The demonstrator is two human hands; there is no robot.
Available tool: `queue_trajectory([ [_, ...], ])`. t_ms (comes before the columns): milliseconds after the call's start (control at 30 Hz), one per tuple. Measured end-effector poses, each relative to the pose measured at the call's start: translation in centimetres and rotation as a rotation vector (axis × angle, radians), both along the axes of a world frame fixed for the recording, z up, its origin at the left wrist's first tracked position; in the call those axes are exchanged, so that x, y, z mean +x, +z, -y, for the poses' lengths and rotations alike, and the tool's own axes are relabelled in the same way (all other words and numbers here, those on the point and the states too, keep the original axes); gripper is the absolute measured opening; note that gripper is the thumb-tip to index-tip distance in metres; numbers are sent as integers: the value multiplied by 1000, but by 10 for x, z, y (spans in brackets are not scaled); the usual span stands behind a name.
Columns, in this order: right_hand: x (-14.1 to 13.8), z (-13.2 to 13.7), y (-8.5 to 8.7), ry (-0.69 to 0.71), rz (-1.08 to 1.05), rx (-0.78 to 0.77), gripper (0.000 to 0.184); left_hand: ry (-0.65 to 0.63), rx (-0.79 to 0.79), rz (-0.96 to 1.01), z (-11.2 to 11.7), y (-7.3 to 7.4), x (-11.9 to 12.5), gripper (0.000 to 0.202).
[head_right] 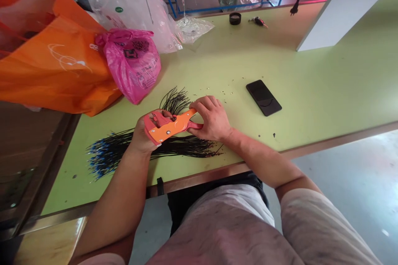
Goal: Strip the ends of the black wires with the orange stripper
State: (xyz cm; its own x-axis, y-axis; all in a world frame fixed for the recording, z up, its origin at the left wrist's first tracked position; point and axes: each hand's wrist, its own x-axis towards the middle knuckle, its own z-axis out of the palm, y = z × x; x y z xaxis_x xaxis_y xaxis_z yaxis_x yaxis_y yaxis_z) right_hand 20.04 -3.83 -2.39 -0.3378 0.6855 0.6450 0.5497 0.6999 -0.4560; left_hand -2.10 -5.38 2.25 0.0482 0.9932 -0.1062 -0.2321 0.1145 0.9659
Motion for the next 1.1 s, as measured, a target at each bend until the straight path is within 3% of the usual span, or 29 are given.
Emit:
queue_trajectory([
  [200, 0, 1, 1, -3, 10, -92, 48, 5, 25, -52, -1, -7, -5, 48],
  [567, -1, 3, 2, 12, 39, -69, 51, -16, 45, -84, -2, -19, -11, 46],
  [967, -3, 4, 6, -35, 123, -115, 39, -54, 22, -30, -3, -20, -15, 51],
  [1100, -3, 6, 3, -62, 152, -101, 38, -79, 79, -22, -1, -18, -17, 57],
])
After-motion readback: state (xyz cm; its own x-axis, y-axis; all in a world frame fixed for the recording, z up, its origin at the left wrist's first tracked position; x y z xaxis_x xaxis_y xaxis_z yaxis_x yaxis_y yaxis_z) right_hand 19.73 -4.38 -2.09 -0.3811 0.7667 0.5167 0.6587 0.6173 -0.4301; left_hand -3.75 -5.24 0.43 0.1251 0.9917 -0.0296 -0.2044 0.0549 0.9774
